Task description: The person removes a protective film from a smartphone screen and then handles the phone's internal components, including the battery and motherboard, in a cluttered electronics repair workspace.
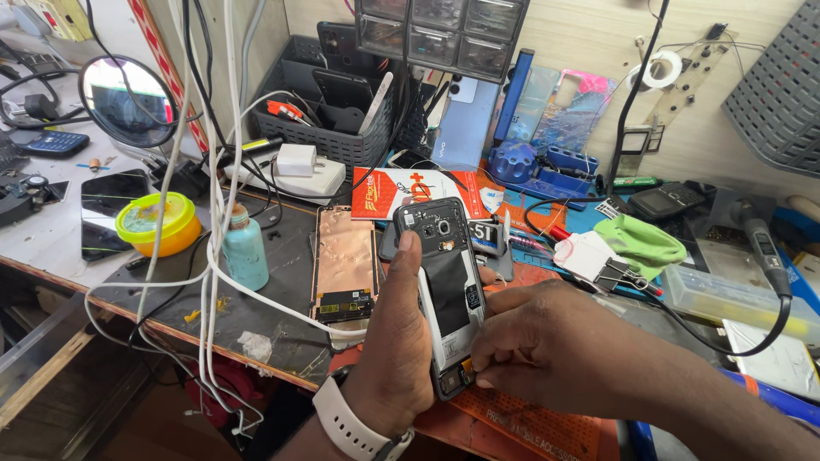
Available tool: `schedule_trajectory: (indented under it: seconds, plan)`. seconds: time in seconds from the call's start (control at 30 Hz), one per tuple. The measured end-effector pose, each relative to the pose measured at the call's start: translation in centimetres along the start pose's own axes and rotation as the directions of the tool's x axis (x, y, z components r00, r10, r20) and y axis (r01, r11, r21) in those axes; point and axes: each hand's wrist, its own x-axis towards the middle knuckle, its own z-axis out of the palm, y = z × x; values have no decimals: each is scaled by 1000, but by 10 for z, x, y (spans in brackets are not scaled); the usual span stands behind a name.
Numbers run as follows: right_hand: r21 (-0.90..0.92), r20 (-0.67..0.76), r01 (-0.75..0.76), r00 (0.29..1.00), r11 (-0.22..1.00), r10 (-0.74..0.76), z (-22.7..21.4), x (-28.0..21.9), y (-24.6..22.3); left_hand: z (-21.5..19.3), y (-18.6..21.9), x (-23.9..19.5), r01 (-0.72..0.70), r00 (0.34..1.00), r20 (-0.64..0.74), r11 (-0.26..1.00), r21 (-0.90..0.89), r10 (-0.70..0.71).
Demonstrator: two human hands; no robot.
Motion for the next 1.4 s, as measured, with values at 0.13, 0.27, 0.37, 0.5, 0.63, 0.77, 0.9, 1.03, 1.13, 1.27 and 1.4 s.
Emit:
schedule_trajectory:
  seconds: [0.13, 0.27, 0.37, 0.5, 0.63, 0.77, 0.9, 1.03, 1.13, 1.27, 1.4]
  plan:
    - [22, -58, 35, 998, 999, -34, 1, 2, -2, 0, 1, 3, -9, 995, -97, 1000, 22, 11]
    - [2, -58, -125, 991, 992, 125, 3, 1, -3, -2, 0, 3, -14, 999, -48, 1000, -25, 13]
    - [56, -65, -60, 996, 997, 63, 3, 0, -3, -3, 0, 2, -8, 999, -33, 1000, -29, 7]
    - [76, -81, -96, 991, 992, 102, 4, -1, -5, 0, 4, 0, 10, 997, -82, 999, 39, -7]
    - [121, -48, -179, 981, 976, 186, 3, -3, -8, 3, 5, -2, 23, 993, -116, 999, 24, -20]
    - [59, -105, -158, 981, 986, 163, 1, -4, -11, 4, 5, -2, 39, 998, -50, 999, 7, -39]
    - [-4, -218, -166, 963, 986, 161, 5, -5, -9, 6, 5, -3, 26, 998, -49, 1000, 1, -26]
    - [13, -328, -139, 935, 990, 135, 12, -3, -3, 7, 5, -5, -27, 995, -90, 999, 40, 31]
    - [-22, -360, -106, 928, 994, 91, 16, -2, 0, 7, 4, -4, -53, 993, -107, 998, 41, 57]
    - [-5, -269, -146, 953, 989, 140, 11, -9, 1, 5, 4, -3, -8, 1000, 13, 1000, 7, 8]
    - [41, -100, 9, 995, 999, -5, 3, -19, -1, 4, 2, 1, 10, 995, -97, 1000, -22, -12]
